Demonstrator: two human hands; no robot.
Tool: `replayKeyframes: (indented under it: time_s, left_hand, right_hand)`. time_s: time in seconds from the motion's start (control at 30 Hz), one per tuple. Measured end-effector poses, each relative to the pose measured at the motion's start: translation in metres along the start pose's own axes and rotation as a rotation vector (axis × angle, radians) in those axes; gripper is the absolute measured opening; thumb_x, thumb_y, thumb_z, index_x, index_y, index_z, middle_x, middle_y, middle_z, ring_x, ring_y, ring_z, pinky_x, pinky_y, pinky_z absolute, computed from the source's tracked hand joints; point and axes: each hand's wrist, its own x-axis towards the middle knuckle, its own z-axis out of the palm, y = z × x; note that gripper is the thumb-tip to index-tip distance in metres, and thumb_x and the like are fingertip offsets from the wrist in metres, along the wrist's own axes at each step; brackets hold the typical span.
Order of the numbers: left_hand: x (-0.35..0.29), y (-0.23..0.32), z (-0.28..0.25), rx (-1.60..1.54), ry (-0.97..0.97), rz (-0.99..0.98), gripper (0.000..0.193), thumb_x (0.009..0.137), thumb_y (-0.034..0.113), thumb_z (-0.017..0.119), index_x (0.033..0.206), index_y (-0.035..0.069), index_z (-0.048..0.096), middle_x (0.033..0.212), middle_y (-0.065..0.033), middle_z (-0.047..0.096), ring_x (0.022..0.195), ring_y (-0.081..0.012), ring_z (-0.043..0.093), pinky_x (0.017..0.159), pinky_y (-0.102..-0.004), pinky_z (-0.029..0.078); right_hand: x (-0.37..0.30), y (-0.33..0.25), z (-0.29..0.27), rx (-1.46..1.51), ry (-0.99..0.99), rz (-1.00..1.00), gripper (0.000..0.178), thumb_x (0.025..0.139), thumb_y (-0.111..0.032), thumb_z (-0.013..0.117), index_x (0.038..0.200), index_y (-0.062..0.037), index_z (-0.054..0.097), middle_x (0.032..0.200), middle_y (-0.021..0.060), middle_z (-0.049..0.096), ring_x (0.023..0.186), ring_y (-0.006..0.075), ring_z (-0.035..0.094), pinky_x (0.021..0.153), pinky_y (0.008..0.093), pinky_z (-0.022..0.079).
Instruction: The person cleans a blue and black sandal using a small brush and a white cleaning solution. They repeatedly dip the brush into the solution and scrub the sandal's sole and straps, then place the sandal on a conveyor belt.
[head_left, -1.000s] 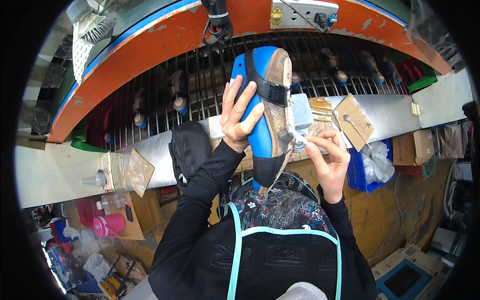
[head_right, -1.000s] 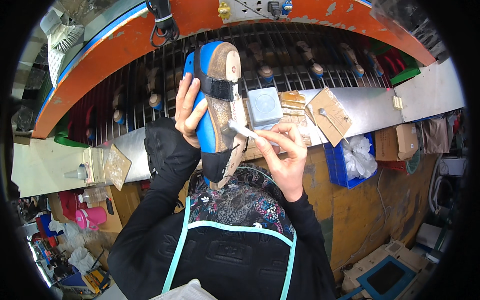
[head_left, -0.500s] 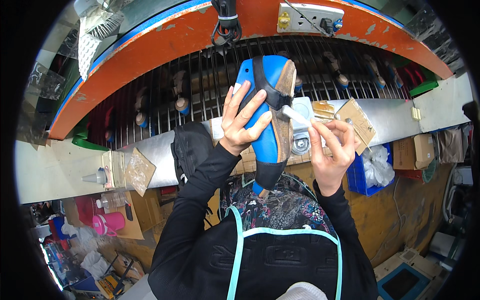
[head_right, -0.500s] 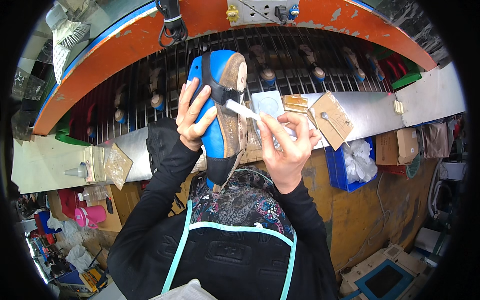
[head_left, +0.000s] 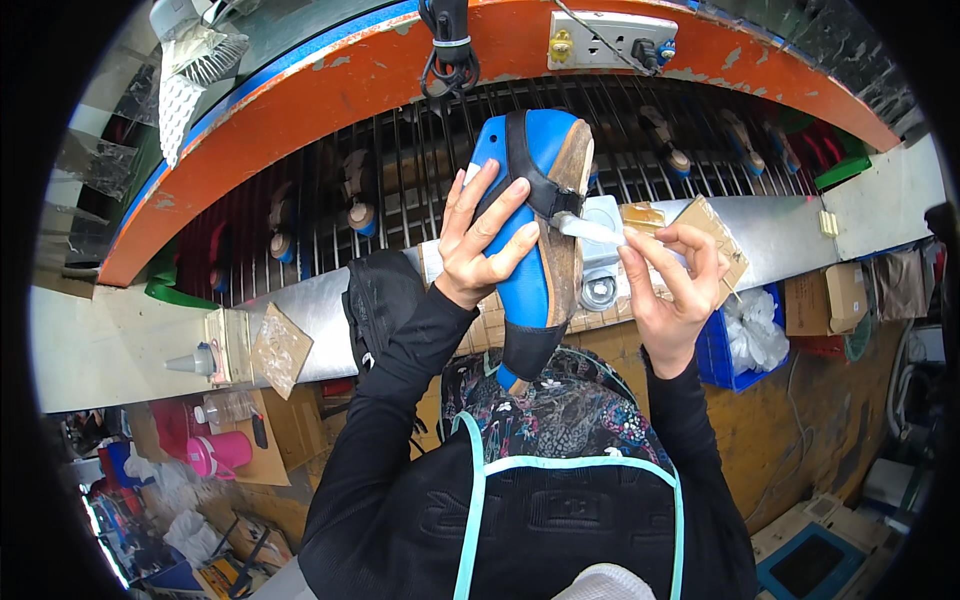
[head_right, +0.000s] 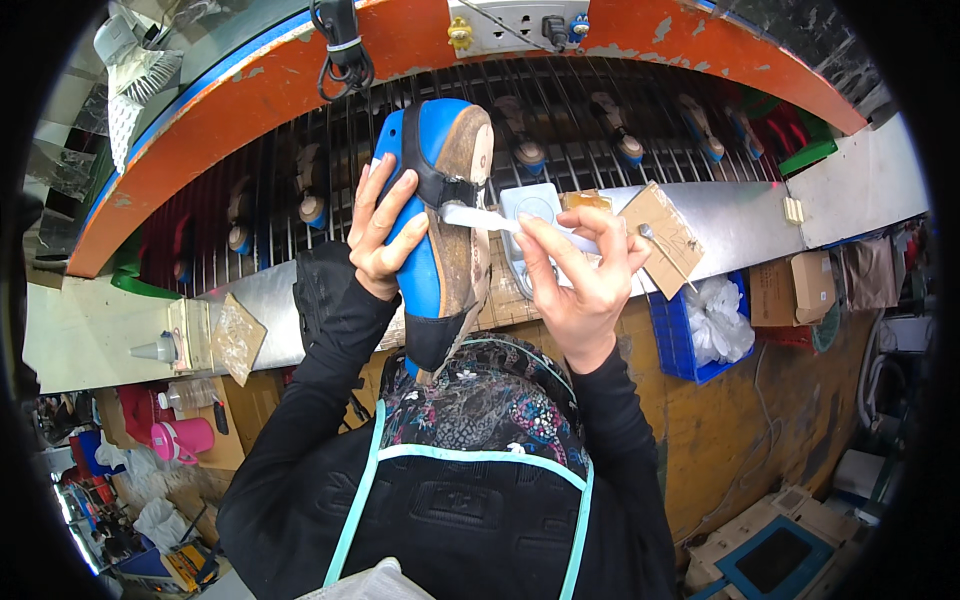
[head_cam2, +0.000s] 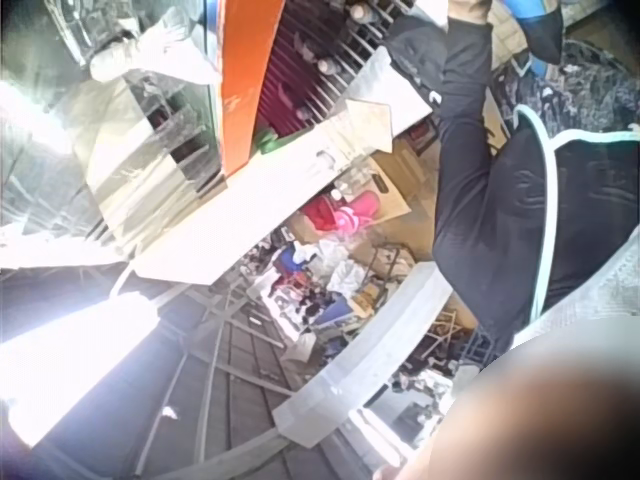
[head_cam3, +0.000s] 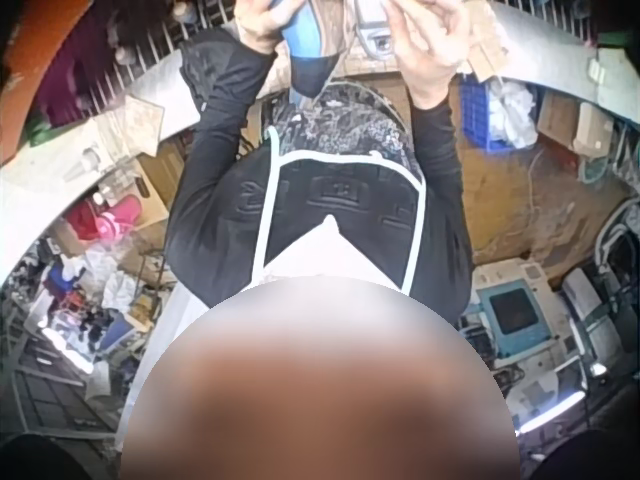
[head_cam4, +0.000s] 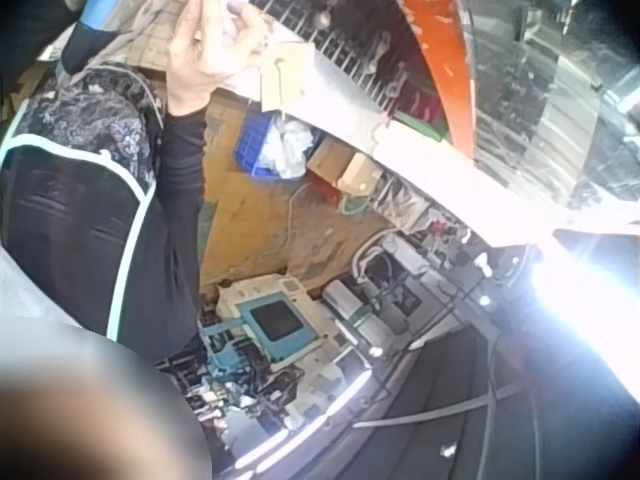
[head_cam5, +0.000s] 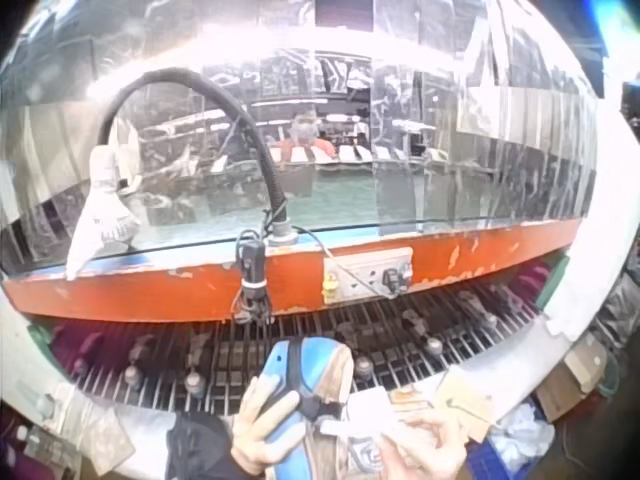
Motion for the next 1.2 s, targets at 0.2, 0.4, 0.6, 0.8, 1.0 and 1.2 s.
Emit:
replayKeyframes:
  time_s: [0.2, 0.4, 0.6, 0.8, 1.0, 1.2]
  left_hand:
    - [0.005, -0.003, -0.003, 0.005, -0.013, 0.022, 0.039, 0.074, 0.015, 0.074, 0.109, 0.024, 0.058, 0.122, -0.01, 0.065, 0.117, -0.0409, 0.057, 0.099, -0.0563, 0.042]
    - [0.004, -0.005, -0.004, -0.017, -0.005, -0.018, 0.037, 0.072, 0.015, 0.075, 0.106, 0.021, 0.06, 0.122, -0.0126, 0.064, 0.119, -0.0419, 0.056, 0.1, -0.0571, 0.041]
    - [-0.003, -0.005, -0.008, -0.016, 0.01, -0.093, 0.038, 0.073, 0.015, 0.075, 0.108, 0.021, 0.062, 0.126, -0.0131, 0.062, 0.123, -0.0416, 0.053, 0.103, -0.0565, 0.039]
    - [-0.01, -0.007, -0.007, 0.019, 0.064, -0.144, 0.039, 0.076, 0.018, 0.075, 0.112, 0.021, 0.061, 0.129, -0.014, 0.06, 0.125, -0.0401, 0.051, 0.107, -0.0535, 0.036]
    - [-0.017, -0.008, -0.006, 0.039, 0.115, -0.209, 0.037, 0.078, 0.017, 0.074, 0.112, 0.018, 0.061, 0.13, -0.0153, 0.059, 0.126, -0.0395, 0.051, 0.107, -0.0533, 0.035]
    - [-0.023, -0.005, 0.002, 0.079, 0.182, -0.288, 0.04, 0.079, 0.018, 0.074, 0.116, 0.017, 0.059, 0.131, -0.0159, 0.058, 0.126, -0.038, 0.051, 0.109, -0.0549, 0.031]
  right_hand:
    - [0.018, 0.008, -0.018, 0.069, -0.301, 0.008, 0.02, 0.074, -0.011, 0.078, 0.093, -0.0098, 0.076, 0.086, 0.0019, 0.058, 0.071, 0.0128, 0.052, 0.075, 0.028, 0.034]
    - [0.019, 0.02, -0.013, 0.325, -0.388, 0.131, 0.017, 0.076, -0.018, 0.077, 0.091, -0.0099, 0.076, 0.082, 0.0004, 0.058, 0.064, 0.0102, 0.051, 0.071, 0.028, 0.035]
    - [-0.003, 0.013, -0.004, 0.464, -0.353, 0.216, 0.017, 0.076, -0.011, 0.077, 0.093, -0.0073, 0.076, 0.081, 0.0023, 0.057, 0.065, 0.0098, 0.051, 0.057, 0.0247, 0.039]
    - [-0.026, 0.0, 0.006, 0.559, -0.287, 0.317, 0.018, 0.077, -0.006, 0.076, 0.095, -0.0054, 0.075, 0.083, 0.005, 0.058, 0.073, 0.0131, 0.055, 0.064, 0.0256, 0.043]
    - [-0.036, -0.006, 0.008, 0.537, -0.282, 0.305, 0.017, 0.078, -0.003, 0.074, 0.096, -0.0038, 0.074, 0.088, 0.0044, 0.057, 0.077, 0.012, 0.055, 0.063, 0.0236, 0.045]
    - [-0.035, -0.004, 0.021, 0.561, -0.181, 0.418, 0.016, 0.081, -0.004, 0.073, 0.096, -0.0018, 0.073, 0.09, 0.0037, 0.056, 0.08, 0.0095, 0.056, 0.062, 0.0202, 0.045]
